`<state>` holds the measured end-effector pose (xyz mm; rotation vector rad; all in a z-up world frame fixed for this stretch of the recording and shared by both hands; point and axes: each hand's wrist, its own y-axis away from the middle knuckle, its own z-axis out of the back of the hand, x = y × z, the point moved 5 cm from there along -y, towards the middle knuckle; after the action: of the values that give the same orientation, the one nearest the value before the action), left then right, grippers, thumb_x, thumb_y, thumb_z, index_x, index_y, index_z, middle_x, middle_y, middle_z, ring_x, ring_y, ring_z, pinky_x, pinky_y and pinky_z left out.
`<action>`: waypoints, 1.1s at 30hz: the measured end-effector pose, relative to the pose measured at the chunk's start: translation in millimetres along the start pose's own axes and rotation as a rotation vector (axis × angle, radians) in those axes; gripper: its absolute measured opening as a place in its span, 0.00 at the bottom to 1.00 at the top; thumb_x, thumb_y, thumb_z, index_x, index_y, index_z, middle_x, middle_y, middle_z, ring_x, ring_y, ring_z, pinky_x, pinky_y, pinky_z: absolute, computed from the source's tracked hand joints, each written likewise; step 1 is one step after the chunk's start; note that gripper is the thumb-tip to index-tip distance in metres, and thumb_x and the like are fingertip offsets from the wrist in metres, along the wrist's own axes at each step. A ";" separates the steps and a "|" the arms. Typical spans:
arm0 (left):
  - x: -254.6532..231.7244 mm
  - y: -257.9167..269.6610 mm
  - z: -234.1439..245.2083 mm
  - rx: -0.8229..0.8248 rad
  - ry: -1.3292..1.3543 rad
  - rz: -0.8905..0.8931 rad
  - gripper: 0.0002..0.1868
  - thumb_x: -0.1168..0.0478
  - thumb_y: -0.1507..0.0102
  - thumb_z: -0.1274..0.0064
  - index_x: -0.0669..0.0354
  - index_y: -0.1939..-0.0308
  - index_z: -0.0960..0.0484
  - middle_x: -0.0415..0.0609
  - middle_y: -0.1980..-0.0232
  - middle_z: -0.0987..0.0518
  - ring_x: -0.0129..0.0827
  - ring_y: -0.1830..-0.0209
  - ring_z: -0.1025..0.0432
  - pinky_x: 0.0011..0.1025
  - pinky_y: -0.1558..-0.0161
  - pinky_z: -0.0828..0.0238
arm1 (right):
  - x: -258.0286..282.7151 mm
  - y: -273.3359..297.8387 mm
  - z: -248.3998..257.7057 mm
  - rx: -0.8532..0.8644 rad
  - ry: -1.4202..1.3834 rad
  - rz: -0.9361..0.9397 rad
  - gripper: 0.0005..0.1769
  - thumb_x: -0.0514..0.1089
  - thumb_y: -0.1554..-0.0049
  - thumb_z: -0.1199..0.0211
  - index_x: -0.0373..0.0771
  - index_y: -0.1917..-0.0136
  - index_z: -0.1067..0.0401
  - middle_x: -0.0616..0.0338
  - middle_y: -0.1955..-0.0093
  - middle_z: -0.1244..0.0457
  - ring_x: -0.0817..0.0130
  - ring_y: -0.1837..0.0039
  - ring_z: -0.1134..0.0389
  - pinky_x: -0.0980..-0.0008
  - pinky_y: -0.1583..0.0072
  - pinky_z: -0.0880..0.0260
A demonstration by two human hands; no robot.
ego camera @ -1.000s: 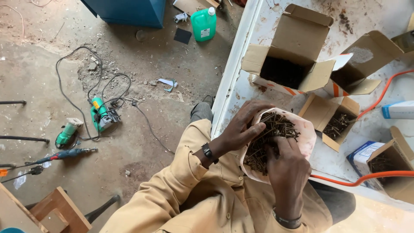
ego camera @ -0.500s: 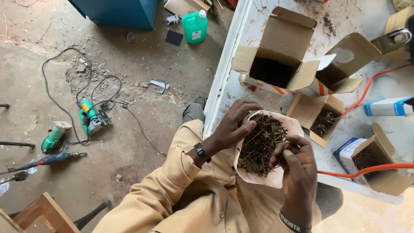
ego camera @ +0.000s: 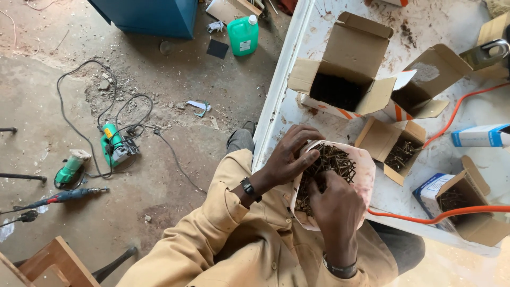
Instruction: Sorting through a collection of nails to select or organize them.
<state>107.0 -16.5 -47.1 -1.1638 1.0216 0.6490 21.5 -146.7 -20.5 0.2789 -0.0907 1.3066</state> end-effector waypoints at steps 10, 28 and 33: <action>-1.2 -1.6 0.9 0.008 0.001 -0.004 0.17 0.51 0.27 0.56 0.59 0.43 0.25 0.54 0.44 0.25 0.44 0.41 0.31 0.40 0.38 0.35 | -2.3 -1.5 3.3 -0.084 -0.008 0.065 0.17 0.61 0.46 0.28 0.47 0.54 0.20 0.59 0.62 0.27 0.59 0.65 0.28 0.56 0.63 0.31; 1.3 -2.0 0.4 -0.002 -0.038 -0.013 0.19 0.49 0.26 0.58 0.60 0.44 0.24 0.54 0.46 0.24 0.45 0.42 0.30 0.40 0.39 0.35 | -10.6 -3.8 42.7 -0.344 -0.059 0.409 0.10 0.41 0.43 0.25 0.44 0.47 0.18 0.61 0.59 0.26 0.81 0.73 0.39 0.78 0.74 0.45; 2.5 -1.6 0.0 -0.005 -0.025 -0.005 0.18 0.50 0.26 0.59 0.60 0.44 0.24 0.54 0.45 0.24 0.44 0.42 0.30 0.40 0.40 0.34 | 1.8 0.0 1.6 -0.141 0.160 0.397 0.01 0.44 0.45 0.35 0.48 0.58 0.25 0.65 0.68 0.33 0.62 0.73 0.37 0.59 0.72 0.39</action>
<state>109.4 -17.2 -48.7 -1.1598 0.9956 0.6610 22.1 -145.4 -18.5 0.0336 -0.1053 1.7028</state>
